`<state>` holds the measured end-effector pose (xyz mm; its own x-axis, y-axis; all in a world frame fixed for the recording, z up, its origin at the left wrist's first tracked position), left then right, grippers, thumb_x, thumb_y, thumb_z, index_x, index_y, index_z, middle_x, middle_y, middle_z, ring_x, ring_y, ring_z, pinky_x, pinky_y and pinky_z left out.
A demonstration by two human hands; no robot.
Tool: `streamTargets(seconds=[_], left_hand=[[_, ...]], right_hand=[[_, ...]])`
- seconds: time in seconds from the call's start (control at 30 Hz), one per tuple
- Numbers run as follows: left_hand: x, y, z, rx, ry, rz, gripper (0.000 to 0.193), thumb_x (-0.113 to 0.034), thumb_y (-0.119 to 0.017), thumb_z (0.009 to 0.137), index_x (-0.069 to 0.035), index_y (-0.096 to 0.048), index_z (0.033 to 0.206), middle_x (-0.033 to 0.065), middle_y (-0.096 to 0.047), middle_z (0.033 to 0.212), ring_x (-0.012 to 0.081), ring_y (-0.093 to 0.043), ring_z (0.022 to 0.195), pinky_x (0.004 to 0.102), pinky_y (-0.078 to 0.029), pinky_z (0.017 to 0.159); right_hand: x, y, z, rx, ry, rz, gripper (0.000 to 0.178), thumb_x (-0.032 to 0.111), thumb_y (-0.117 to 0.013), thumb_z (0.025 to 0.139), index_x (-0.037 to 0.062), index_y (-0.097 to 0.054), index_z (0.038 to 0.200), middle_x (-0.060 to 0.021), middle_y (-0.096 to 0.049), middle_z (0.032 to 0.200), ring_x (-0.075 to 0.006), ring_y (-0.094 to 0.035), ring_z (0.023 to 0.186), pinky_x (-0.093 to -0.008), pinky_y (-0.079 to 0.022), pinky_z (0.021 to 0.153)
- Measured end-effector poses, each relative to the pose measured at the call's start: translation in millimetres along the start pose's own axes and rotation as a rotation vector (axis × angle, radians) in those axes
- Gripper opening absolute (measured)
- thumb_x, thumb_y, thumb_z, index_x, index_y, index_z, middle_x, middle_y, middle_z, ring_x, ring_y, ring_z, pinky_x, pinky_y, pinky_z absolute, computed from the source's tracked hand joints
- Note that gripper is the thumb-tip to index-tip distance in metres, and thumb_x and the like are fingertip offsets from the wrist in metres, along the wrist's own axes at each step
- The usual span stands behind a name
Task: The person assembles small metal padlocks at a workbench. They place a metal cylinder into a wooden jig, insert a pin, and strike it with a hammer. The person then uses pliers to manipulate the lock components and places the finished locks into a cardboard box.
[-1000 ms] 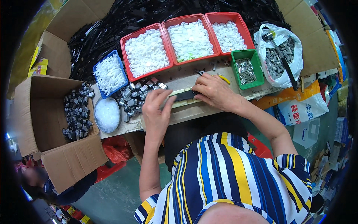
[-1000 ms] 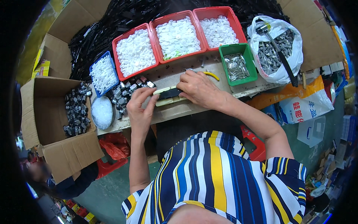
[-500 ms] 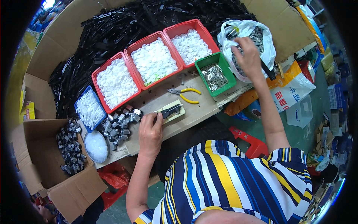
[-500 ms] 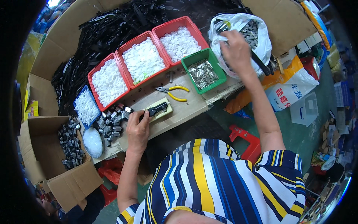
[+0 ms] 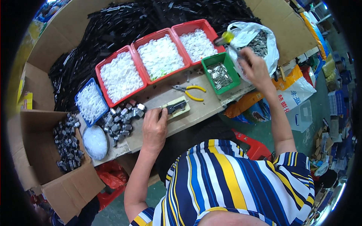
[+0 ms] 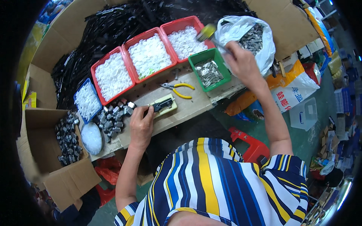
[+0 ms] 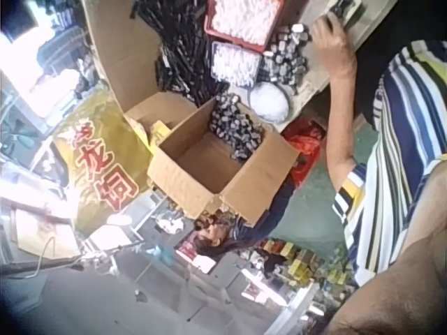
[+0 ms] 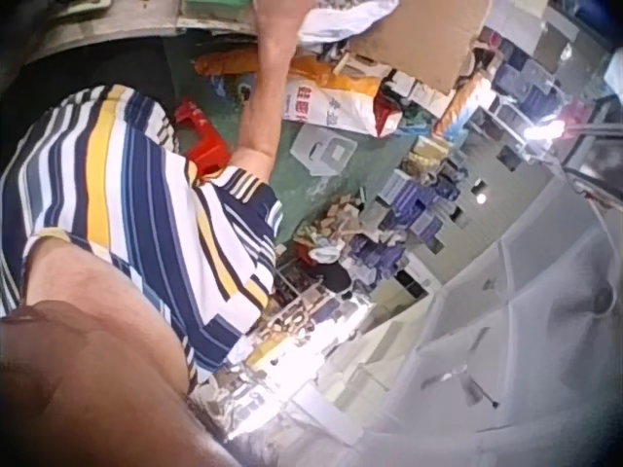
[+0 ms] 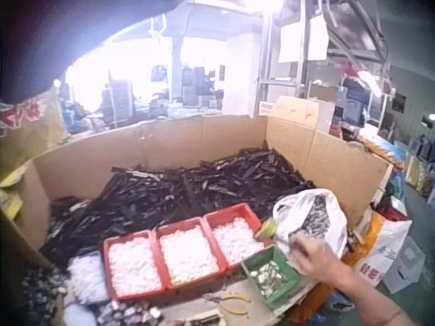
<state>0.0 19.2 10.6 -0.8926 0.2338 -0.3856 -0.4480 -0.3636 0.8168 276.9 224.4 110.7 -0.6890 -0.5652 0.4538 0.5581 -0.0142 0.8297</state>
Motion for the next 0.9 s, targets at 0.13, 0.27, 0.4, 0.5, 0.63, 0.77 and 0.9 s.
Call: streamTargets(seconds=[0.13, 0.27, 0.4, 0.5, 0.63, 0.77, 0.9], left_hand=[[-2.7, 1.7, 3.2, 0.005, -0.007, -0.016, 0.029, 0.002, -0.066, 0.078, 0.006, -0.067, 0.107, 0.0158, -0.06, 0.098, 0.0316, -0.061, 0.092, 0.041, -0.051, 0.08], [-3.9, 1.5, 4.5, 0.021, -0.015, -0.003, 0.029, 0.001, -0.066, 0.078, 0.006, -0.067, 0.107, 0.0154, -0.06, 0.097, 0.0311, -0.06, 0.094, 0.0411, -0.05, 0.081], [-3.7, 2.8, 2.7, 0.025, -0.005, 0.008, 0.028, 0.001, -0.065, 0.079, 0.006, -0.067, 0.107, 0.0152, -0.059, 0.096, 0.0311, -0.06, 0.094, 0.0411, -0.05, 0.081], [-4.9, 3.1, 3.6, 0.021, -0.016, 0.011, 0.028, 0.001, -0.065, 0.079, 0.006, -0.066, 0.106, 0.0151, -0.059, 0.096, 0.0309, -0.06, 0.094, 0.0409, -0.05, 0.081], [-6.6, 1.7, 5.1, 0.034, -0.02, 0.031, 0.03, 0.0, -0.064, 0.078, 0.007, -0.066, 0.107, 0.0149, -0.059, 0.095, 0.0305, -0.059, 0.092, 0.0407, -0.05, 0.081], [-3.8, 2.0, 2.7, 0.036, -0.027, 0.047, 0.03, 0.001, -0.07, 0.079, 0.003, -0.066, 0.109, 0.0143, -0.06, 0.098, 0.0309, -0.06, 0.09, 0.0406, -0.051, 0.078], [-5.8, 0.0, 3.6, 0.038, -0.041, 0.07, 0.03, 0.002, -0.069, 0.079, 0.004, -0.065, 0.109, 0.0144, -0.06, 0.099, 0.0309, -0.06, 0.091, 0.0408, -0.051, 0.079]], right_hand=[[49.3, -56.4, -51.5, 0.287, 0.306, 0.035, 0.019, 0.01, -0.063, 0.092, 0.0085, -0.055, 0.109, -0.016, -0.067, 0.079, -0.0365, -0.069, 0.072, -0.0463, -0.053, 0.061], [67.4, -91.3, -74.0, 0.408, 0.42, -0.08, 0.032, 0.009, -0.06, 0.092, 0.0094, -0.056, 0.124, -0.013, -0.059, 0.07, -0.032, -0.066, 0.061, -0.044, -0.052, 0.053], [88.1, -67.9, -62.5, 0.257, 0.46, 0.073, 0.039, 0.009, -0.06, 0.092, 0.0087, -0.054, 0.132, -0.0141, -0.062, 0.073, -0.033, -0.066, 0.062, -0.0442, -0.053, 0.054], [92.7, -64.1, -64.0, 0.237, 0.431, 0.155, 0.04, 0.009, -0.06, 0.093, 0.008, -0.054, 0.132, -0.0153, -0.064, 0.076, -0.0343, -0.067, 0.063, -0.045, -0.053, 0.054], [80.0, -77.7, -69.3, 0.452, 0.353, -0.014, 0.041, 0.009, -0.062, 0.092, 0.0079, -0.054, 0.133, -0.0171, -0.066, 0.08, -0.0351, -0.068, 0.065, -0.0453, -0.054, 0.055], [94.1, -60.1, -61.4, 0.201, 0.405, 0.214, 0.043, 0.008, -0.063, 0.092, 0.0057, -0.052, 0.134, -0.0178, -0.067, 0.083, -0.0345, -0.069, 0.067, -0.0441, -0.055, 0.056], [89.0, -73.9, -69.4, 0.474, 0.382, -0.065, 0.048, 0.005, -0.064, 0.09, 0.0049, -0.052, 0.137, -0.0161, -0.067, 0.083, -0.0313, -0.069, 0.067, -0.0424, -0.054, 0.056]])
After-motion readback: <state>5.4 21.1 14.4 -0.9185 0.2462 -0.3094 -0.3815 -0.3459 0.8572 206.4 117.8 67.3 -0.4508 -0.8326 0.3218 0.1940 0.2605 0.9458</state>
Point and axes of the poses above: each hand's wrist, its own z-axis towards the middle knuckle, its own y-axis out of the back of the hand, x = y × z, the point moved 4 cm from there along z, towards the middle knuckle
